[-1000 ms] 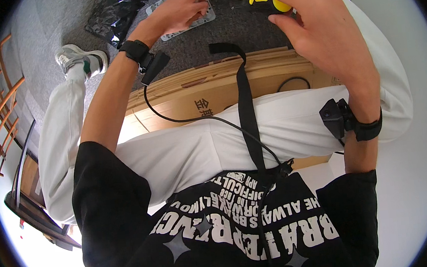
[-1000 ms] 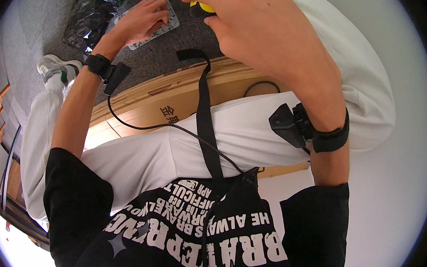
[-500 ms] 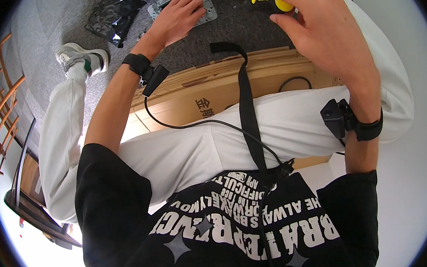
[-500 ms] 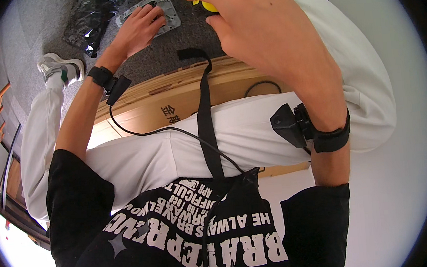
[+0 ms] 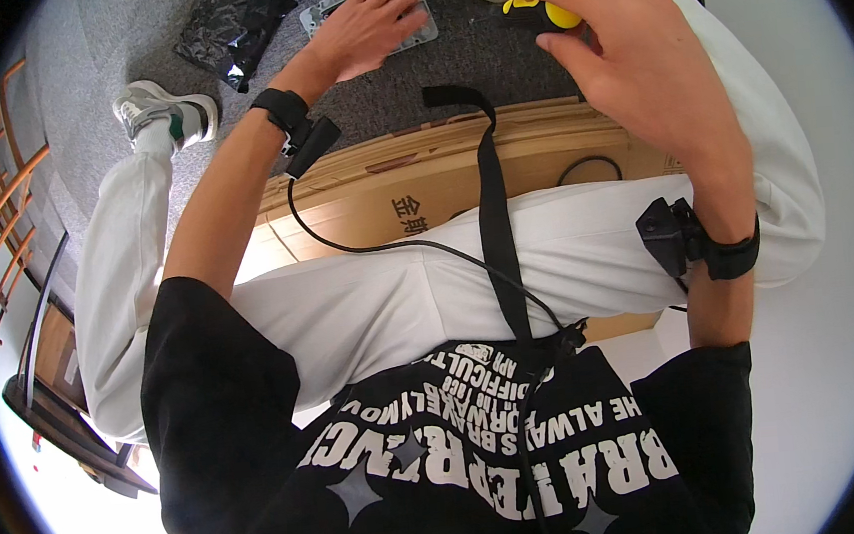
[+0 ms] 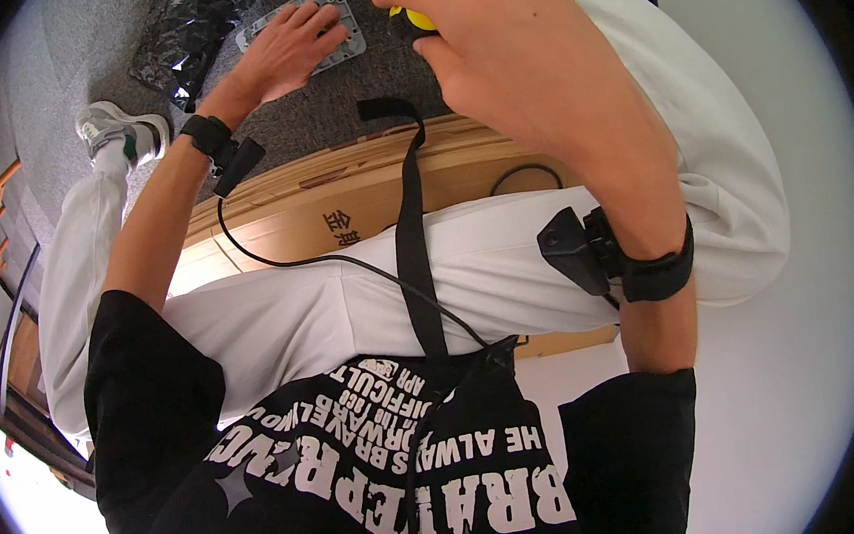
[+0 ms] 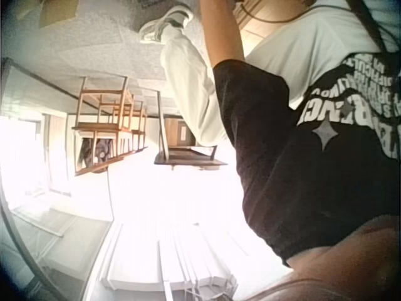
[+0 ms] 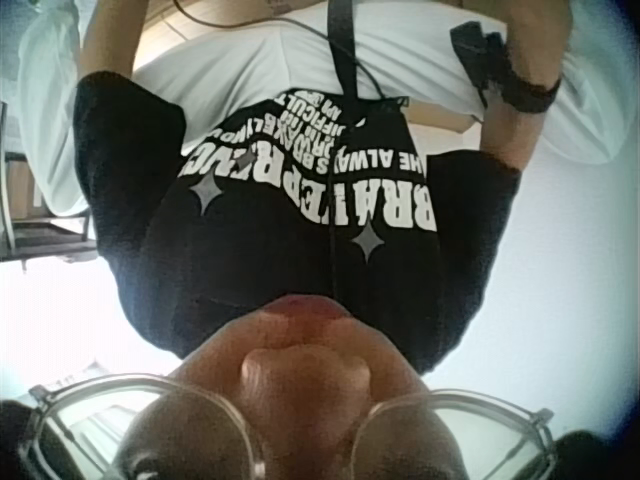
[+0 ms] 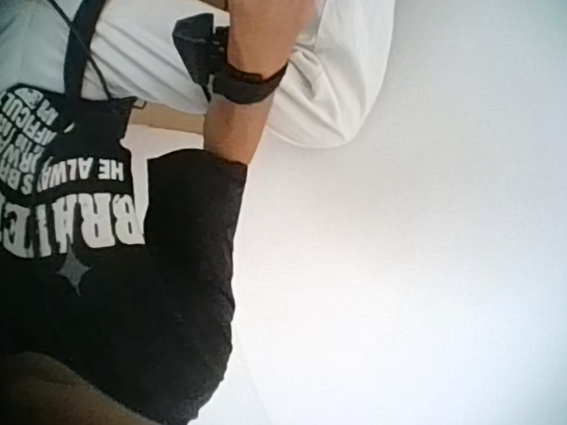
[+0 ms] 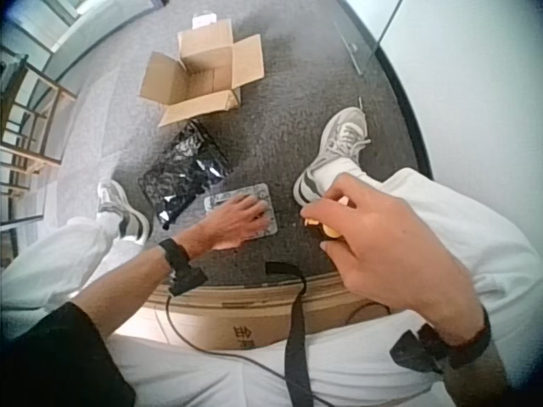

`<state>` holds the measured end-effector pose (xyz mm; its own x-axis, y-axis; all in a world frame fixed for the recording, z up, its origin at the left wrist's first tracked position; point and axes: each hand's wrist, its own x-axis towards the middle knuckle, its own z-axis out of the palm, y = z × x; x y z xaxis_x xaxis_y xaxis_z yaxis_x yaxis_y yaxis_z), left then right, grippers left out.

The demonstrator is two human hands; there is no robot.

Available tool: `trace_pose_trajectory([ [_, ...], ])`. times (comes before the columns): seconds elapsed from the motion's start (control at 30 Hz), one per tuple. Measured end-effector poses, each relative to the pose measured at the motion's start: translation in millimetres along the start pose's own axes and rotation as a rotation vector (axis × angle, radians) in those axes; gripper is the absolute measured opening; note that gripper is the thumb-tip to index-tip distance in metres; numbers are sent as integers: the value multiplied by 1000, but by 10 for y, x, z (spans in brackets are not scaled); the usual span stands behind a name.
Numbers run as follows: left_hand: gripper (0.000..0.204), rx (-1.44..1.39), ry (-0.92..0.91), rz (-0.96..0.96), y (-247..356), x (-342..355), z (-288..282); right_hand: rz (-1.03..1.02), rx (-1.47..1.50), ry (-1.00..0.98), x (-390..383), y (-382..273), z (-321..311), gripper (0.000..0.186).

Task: The person picks up several small screws and places them into holes on a metal baseplate, then uses a screwdriver to tighten them. The person subsequently picks up a metal housing and a internal sensor assembly, placing the assembly inside the housing before setting the unit back onto the baseplate to check the fit.

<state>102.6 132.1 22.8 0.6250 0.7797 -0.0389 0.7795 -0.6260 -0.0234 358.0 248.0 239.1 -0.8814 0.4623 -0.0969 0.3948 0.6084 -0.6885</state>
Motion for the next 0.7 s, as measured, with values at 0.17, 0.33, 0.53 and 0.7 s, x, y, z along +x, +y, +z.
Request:
trace_pose_trajectory([
  [0.17,30,-211,-57,-267,-12,-87,-48,-43,-14,24,69,11,87,22],
  [0.33,57,-242,-104,-418,-206,-111,-130,55,-7,145,65,139,411,28],
  [0.53,26,-431,235,-717,-148,-346,-195,16,-11,268,164,66,647,35],
  [0.7,28,-312,234,-634,-129,-438,-112,-28,-85,280,217,87,689,35],
])
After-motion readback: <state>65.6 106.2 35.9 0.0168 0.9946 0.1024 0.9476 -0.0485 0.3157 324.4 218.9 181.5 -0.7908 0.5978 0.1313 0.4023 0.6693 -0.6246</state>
